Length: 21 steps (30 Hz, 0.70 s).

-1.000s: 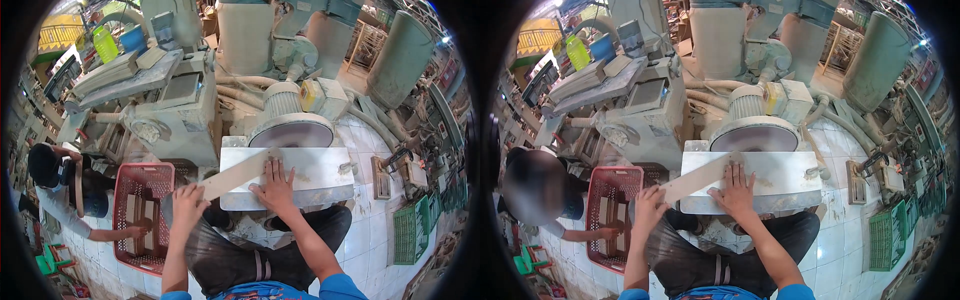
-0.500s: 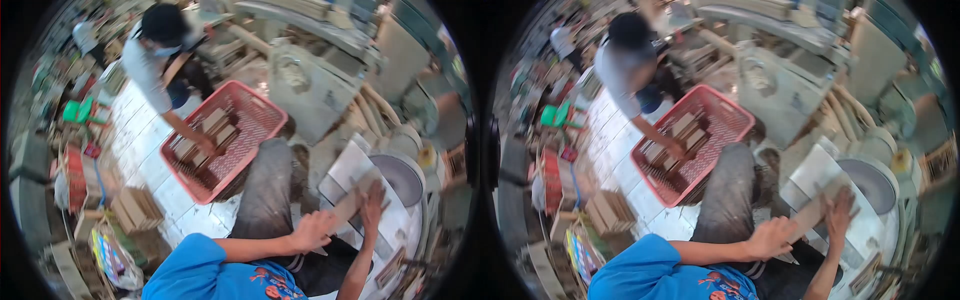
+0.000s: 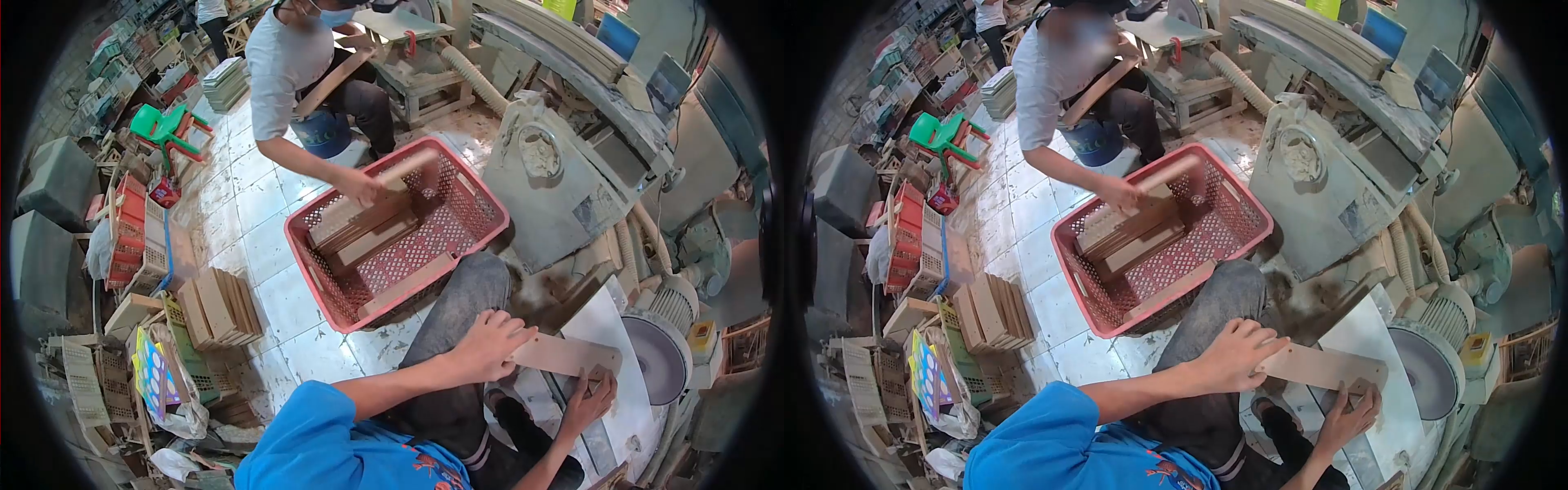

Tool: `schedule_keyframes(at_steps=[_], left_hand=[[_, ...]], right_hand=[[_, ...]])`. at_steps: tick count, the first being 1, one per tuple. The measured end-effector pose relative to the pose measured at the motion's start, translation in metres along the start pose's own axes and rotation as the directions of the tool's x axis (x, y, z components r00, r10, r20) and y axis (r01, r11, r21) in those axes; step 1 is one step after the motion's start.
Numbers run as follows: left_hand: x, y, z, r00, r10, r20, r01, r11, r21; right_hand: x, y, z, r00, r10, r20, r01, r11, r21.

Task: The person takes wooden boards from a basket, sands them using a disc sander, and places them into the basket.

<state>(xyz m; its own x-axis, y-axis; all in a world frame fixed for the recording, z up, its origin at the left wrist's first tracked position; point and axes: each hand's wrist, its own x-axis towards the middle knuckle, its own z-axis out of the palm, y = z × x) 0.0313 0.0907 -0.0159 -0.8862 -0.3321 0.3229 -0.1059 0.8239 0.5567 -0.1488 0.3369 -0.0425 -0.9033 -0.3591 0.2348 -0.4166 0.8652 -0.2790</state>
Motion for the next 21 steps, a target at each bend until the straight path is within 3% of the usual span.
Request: schedule_keyframes(at_steps=[5, 10, 16, 18, 20, 21], left_hand=[[0.007, -0.009, 0.009, 0.998, -0.023, -0.059, 0.023, 1.000, 0.006], [0.006, -0.027, -0.008, 0.985, -0.108, -0.132, 0.123, 0.986, 0.110], [0.002, -0.068, -0.031, 0.928, -0.255, -0.270, 0.264, 0.964, -0.004], [0.004, -0.082, -0.039, 0.853, -0.346, -0.391, 0.337, 0.937, -0.094], [0.007, -0.117, -0.042, 0.776, -0.367, -0.513, 0.379, 0.922, -0.086], [0.014, -0.136, -0.058, 0.713, -0.448, -0.540, 0.385, 0.893, -0.232]], right_hand=[[0.000, 0.000, 0.005, 0.996, 0.014, -0.084, -0.010, 0.999, 0.040], [-0.001, 0.006, 0.009, 0.997, 0.020, -0.077, -0.025, 0.998, -0.057], [0.001, -0.008, -0.001, 0.996, 0.051, -0.077, -0.054, 0.998, -0.037], [0.000, -0.009, 0.000, 0.945, -0.163, -0.284, 0.115, 0.977, -0.177], [0.001, 0.014, 0.020, 0.955, -0.123, -0.271, 0.084, 0.985, -0.152], [0.001, 0.009, 0.016, 0.962, -0.107, -0.251, 0.065, 0.983, -0.171]])
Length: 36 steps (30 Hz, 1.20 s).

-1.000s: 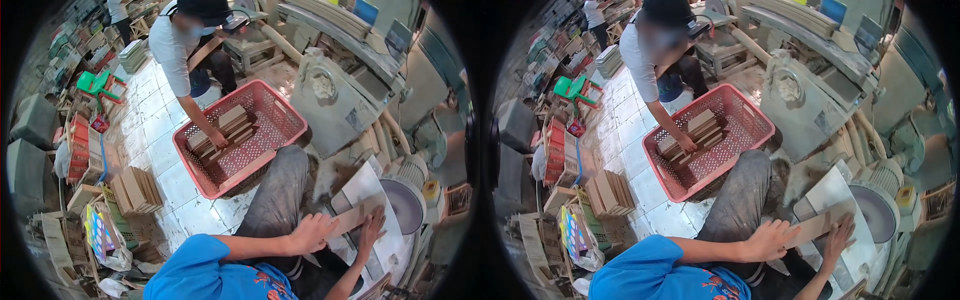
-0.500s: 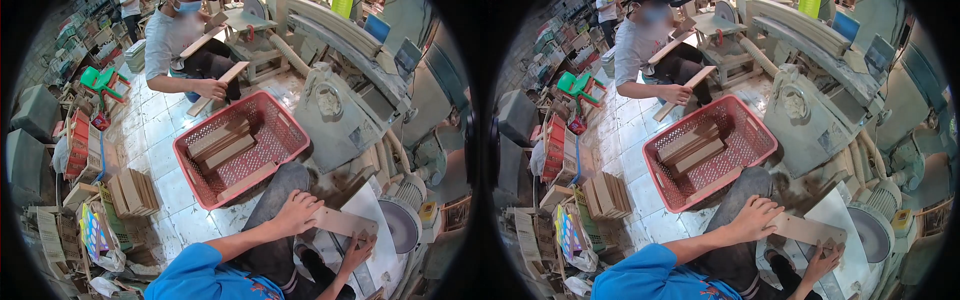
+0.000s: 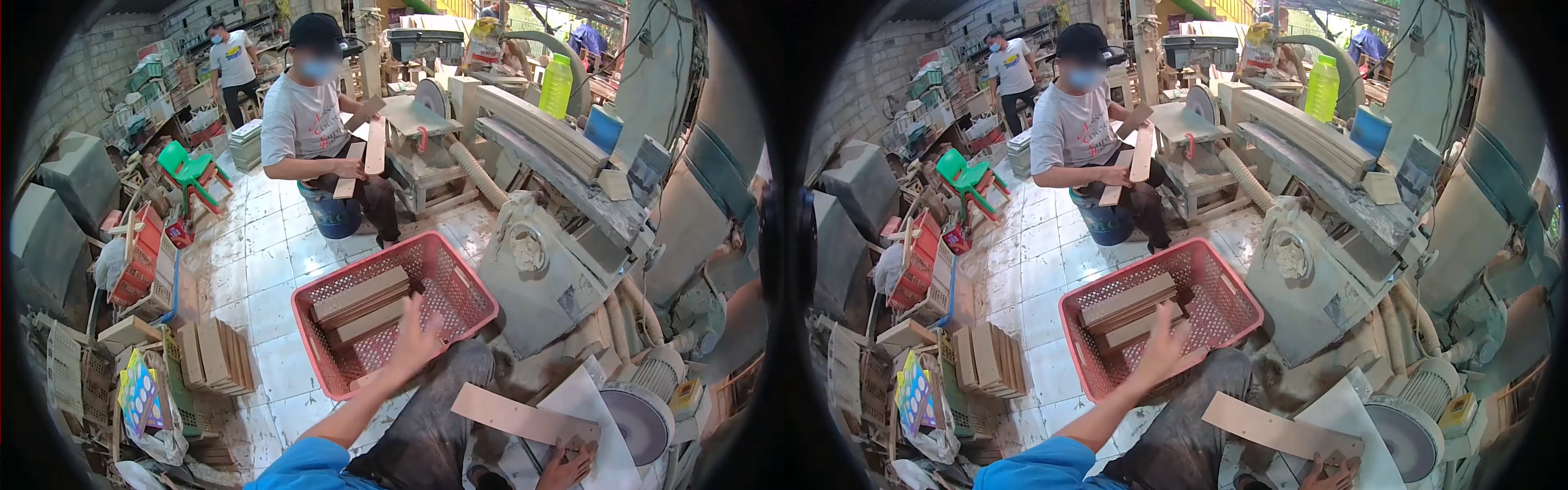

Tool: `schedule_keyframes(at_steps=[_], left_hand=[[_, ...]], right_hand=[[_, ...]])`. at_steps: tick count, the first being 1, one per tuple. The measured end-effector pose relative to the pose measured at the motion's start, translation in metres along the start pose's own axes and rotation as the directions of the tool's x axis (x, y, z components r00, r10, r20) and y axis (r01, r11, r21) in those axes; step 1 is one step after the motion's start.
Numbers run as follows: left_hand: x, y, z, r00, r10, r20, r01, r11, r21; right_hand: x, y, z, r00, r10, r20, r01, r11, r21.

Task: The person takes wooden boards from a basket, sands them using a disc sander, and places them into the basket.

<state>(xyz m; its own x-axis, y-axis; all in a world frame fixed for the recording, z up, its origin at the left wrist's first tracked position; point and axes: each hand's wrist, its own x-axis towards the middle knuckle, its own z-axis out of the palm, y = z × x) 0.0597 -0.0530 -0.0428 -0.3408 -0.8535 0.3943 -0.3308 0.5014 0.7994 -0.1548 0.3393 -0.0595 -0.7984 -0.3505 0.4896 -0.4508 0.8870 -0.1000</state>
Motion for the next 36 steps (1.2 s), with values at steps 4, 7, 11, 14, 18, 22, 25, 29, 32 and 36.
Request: schedule_keyframes(at_steps=[4, 7, 11, 14, 18, 22, 25, 29, 32, 36], left_hand=[[0.099, 0.022, -0.070, 0.927, -0.142, -0.347, 0.123, 0.989, -0.076], [0.170, 0.013, -0.141, 0.615, 0.344, -0.709, 0.035, 0.887, 0.460], [0.194, 0.058, -0.205, 0.470, 0.210, -0.857, -0.322, 0.945, 0.056], [0.186, 0.076, -0.182, 0.573, 0.652, -0.497, -0.206, 0.702, 0.682], [0.190, 0.076, -0.169, 0.636, 0.296, -0.712, -0.294, 0.947, 0.131], [0.121, 0.087, -0.103, 0.888, 0.459, -0.030, -0.442, 0.869, 0.222], [0.043, 0.083, -0.038, 0.651, 0.270, 0.709, -0.385, 0.923, 0.001], [-0.039, 0.079, 0.015, 0.564, 0.399, 0.723, -0.542, 0.839, -0.041], [-0.060, 0.087, 0.025, 0.503, 0.338, 0.795, -0.534, 0.845, -0.022], [-0.064, 0.091, 0.026, 0.511, 0.272, 0.816, -0.490, 0.872, 0.016]], right_hand=[[0.000, 0.002, 0.001, 1.000, -0.018, -0.010, 0.018, 1.000, 0.011], [0.002, -0.004, -0.006, 0.999, -0.028, -0.037, 0.028, 1.000, 0.005], [-0.001, 0.003, -0.001, 0.998, -0.048, -0.047, 0.048, 0.999, 0.007], [0.000, 0.002, 0.006, 0.998, -0.044, -0.048, 0.043, 0.999, -0.017], [-0.001, -0.007, -0.009, 0.996, 0.051, 0.076, -0.051, 0.999, 0.008], [0.000, -0.007, -0.010, 0.982, 0.112, 0.150, -0.123, 0.990, 0.065], [0.001, -0.010, -0.013, 0.985, 0.099, 0.144, -0.110, 0.991, 0.072], [0.000, -0.009, -0.015, 0.981, 0.116, 0.157, -0.130, 0.988, 0.081], [-0.001, -0.004, -0.010, 0.984, 0.118, 0.134, -0.130, 0.988, 0.084], [0.003, -0.007, -0.013, 0.968, 0.153, 0.196, -0.174, 0.980, 0.092]])
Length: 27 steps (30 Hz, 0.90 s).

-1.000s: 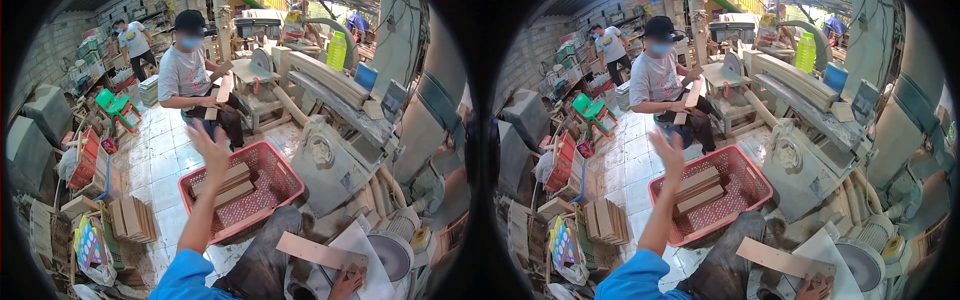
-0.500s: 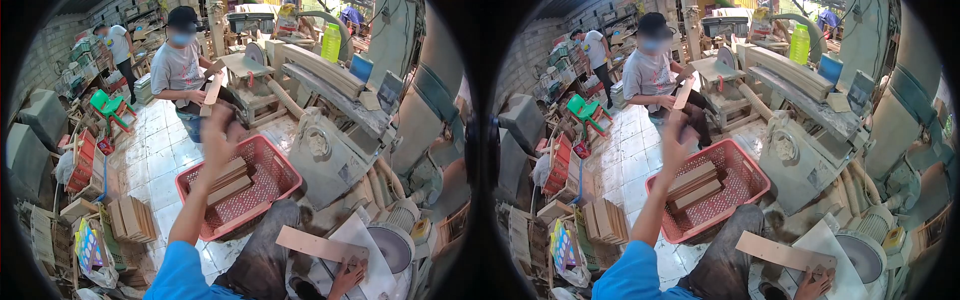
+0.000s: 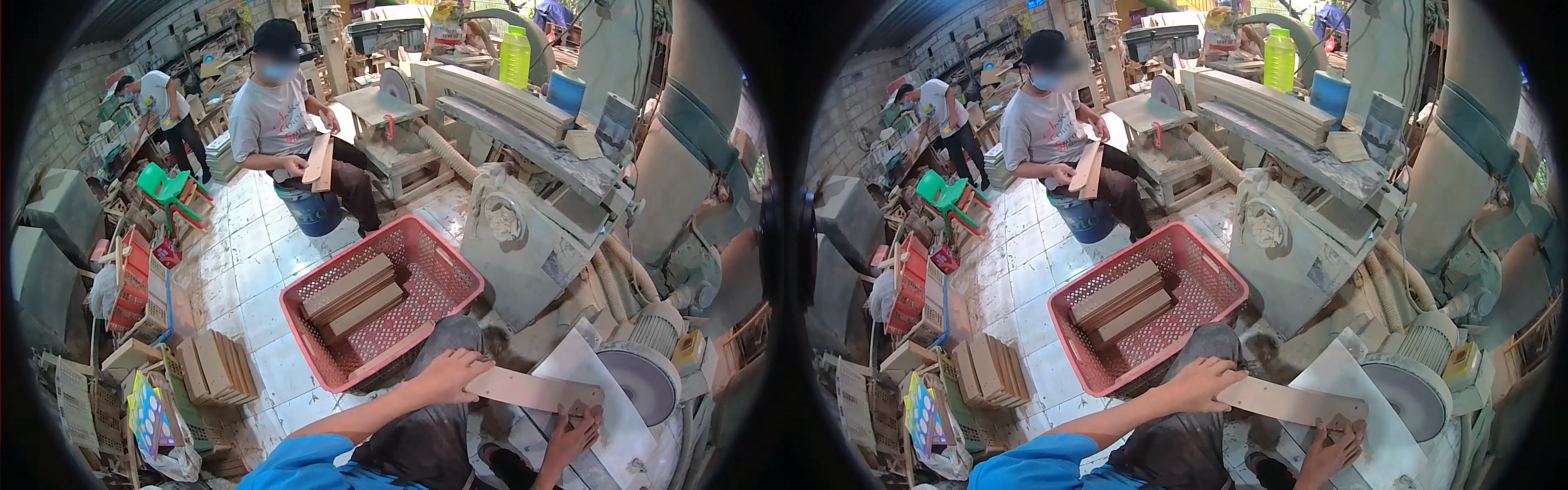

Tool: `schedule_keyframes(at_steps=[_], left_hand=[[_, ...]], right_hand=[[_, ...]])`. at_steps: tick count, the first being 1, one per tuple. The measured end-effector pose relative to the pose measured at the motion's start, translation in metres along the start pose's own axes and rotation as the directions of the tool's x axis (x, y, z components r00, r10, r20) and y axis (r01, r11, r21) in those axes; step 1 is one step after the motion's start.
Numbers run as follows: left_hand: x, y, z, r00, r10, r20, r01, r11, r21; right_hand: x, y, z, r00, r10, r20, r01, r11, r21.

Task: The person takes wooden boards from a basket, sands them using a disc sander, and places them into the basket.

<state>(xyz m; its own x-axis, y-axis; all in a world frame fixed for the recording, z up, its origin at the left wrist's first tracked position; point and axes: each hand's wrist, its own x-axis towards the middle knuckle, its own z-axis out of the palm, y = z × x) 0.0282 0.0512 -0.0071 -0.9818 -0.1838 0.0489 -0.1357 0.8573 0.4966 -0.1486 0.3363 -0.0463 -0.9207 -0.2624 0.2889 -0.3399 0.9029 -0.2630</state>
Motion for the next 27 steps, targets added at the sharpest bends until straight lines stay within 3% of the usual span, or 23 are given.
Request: schedule_keyframes(at_steps=[2, 4, 8, 11, 16, 27], left_hand=[[0.002, 0.001, -0.001, 0.999, -0.030, -0.012, 0.030, 0.999, -0.023], [0.009, -0.002, 0.004, 0.997, 0.011, -0.072, -0.014, 0.999, -0.044], [0.024, -0.004, 0.001, 0.985, 0.069, -0.158, -0.073, 0.997, -0.022], [0.030, 0.004, 0.001, 0.971, 0.061, -0.232, -0.061, 0.998, 0.006], [0.033, 0.010, 0.001, 0.976, -0.001, -0.220, -0.002, 1.000, -0.014], [0.025, 0.001, 0.010, 0.970, 0.013, -0.243, -0.010, 1.000, 0.010]], right_hand=[[-0.001, -0.003, -0.001, 0.997, 0.043, 0.066, -0.043, 0.999, -0.007], [-0.006, -0.005, 0.001, 1.000, 0.028, -0.009, -0.028, 0.993, -0.117], [-0.010, 0.000, 0.000, 0.999, -0.037, -0.038, 0.035, 0.998, -0.056], [-0.005, -0.011, -0.008, 0.995, 0.087, 0.047, -0.081, 0.991, -0.108], [-0.005, -0.008, -0.005, 0.996, 0.084, 0.008, -0.084, 0.997, 0.000], [-0.004, -0.001, 0.006, 0.997, 0.071, -0.016, -0.071, 0.997, 0.003]])
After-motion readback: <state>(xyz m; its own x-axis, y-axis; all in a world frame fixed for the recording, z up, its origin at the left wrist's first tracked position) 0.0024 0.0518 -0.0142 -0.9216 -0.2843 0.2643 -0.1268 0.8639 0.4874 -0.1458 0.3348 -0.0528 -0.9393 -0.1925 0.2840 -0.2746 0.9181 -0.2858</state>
